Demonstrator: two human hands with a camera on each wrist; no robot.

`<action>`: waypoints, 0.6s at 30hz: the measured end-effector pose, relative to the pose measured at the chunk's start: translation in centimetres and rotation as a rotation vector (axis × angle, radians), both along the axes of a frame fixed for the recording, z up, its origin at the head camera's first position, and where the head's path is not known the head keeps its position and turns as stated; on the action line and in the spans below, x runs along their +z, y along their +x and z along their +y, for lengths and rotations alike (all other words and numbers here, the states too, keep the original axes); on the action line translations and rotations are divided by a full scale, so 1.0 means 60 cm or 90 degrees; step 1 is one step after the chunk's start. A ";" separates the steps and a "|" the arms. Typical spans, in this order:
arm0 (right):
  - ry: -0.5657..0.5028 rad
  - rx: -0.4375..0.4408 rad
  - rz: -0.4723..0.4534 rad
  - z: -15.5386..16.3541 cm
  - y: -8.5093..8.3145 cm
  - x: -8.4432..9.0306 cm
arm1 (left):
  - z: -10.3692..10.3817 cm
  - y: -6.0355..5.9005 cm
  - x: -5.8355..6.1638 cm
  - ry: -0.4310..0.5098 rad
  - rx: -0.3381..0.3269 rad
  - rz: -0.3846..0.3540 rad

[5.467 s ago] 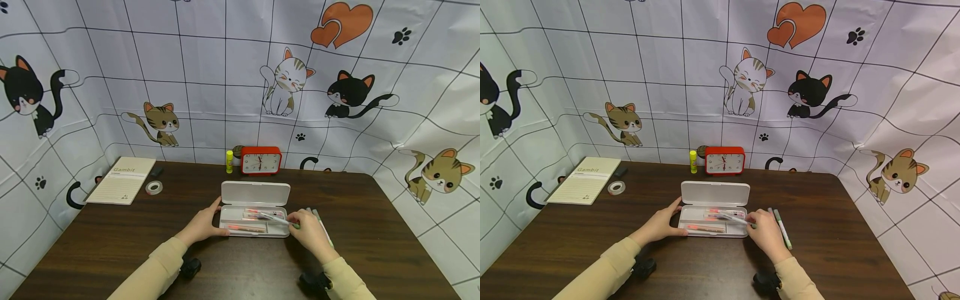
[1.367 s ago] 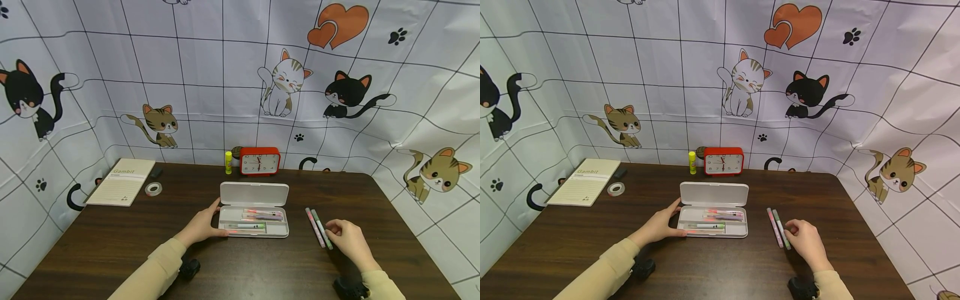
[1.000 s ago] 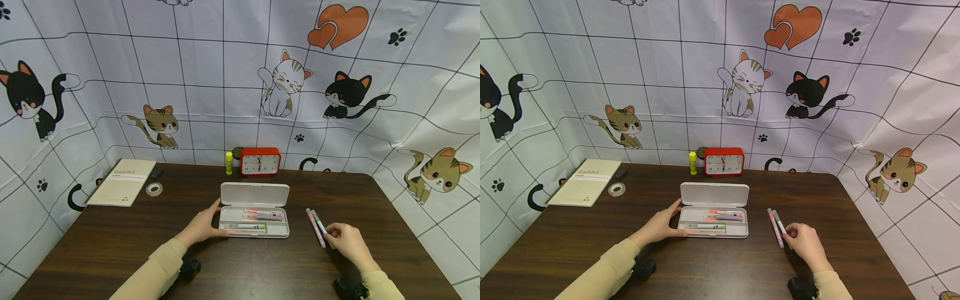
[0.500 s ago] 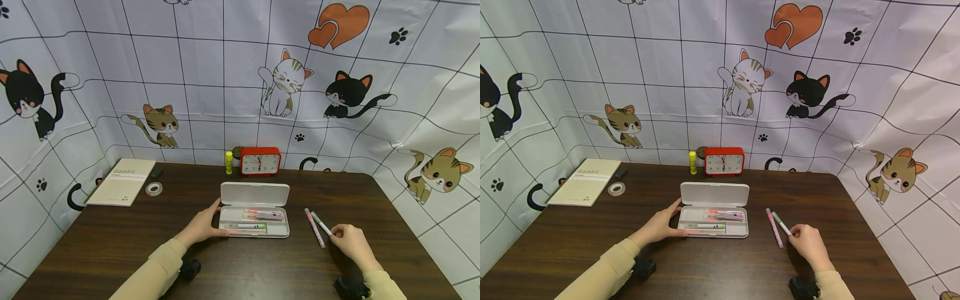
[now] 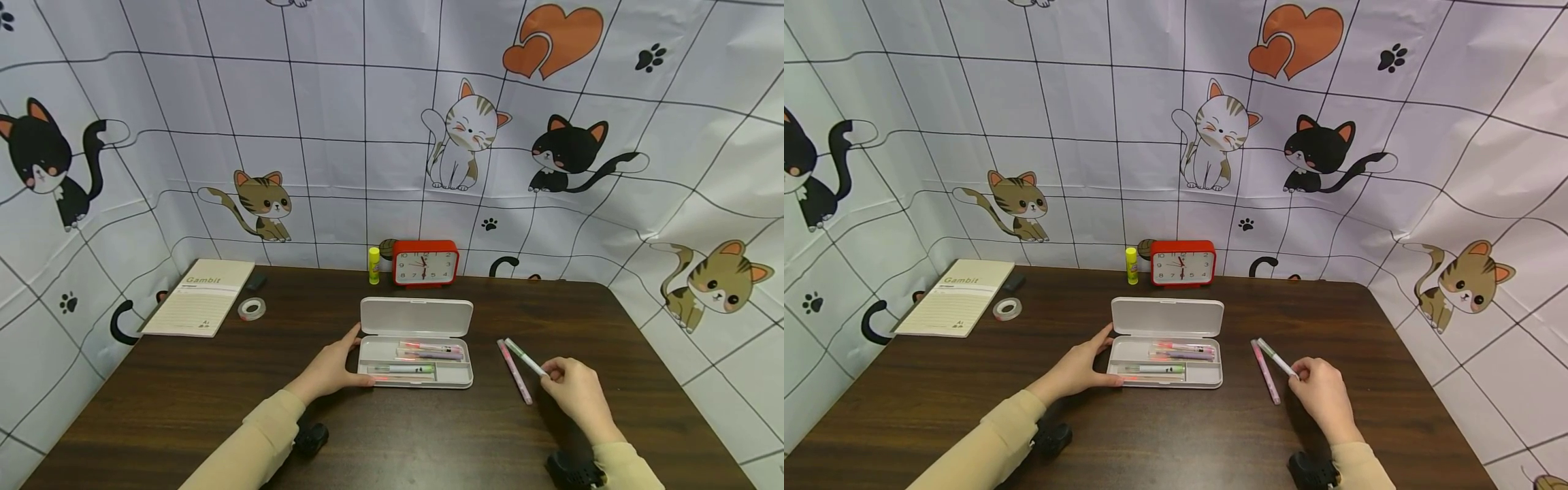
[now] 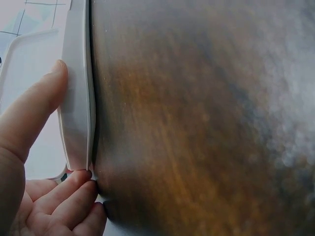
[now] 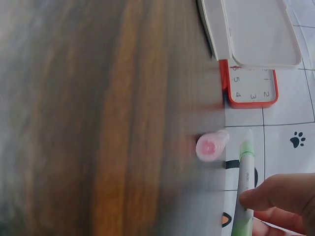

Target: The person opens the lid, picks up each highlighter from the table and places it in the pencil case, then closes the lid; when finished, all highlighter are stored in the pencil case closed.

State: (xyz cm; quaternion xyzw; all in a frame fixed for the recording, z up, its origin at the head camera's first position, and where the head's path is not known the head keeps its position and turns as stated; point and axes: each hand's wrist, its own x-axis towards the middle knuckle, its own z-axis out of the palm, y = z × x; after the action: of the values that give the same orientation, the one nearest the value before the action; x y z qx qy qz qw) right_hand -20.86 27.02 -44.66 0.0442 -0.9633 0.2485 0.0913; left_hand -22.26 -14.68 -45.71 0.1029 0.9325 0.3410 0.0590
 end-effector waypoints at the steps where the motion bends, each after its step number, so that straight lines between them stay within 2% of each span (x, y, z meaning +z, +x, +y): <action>1: -0.001 0.001 0.002 -0.002 0.000 0.001 | 0.000 0.000 0.000 -0.001 -0.001 0.000; 18: -0.008 0.042 0.028 -0.049 0.000 0.010 | -0.001 0.001 -0.002 0.004 0.003 -0.005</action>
State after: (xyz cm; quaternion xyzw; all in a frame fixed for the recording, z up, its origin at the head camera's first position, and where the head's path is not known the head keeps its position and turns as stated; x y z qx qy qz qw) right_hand -20.88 24.07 -44.08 0.0805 -0.9575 0.2562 0.1049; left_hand -22.20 -14.72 -45.80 0.0997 0.9313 0.3447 0.0620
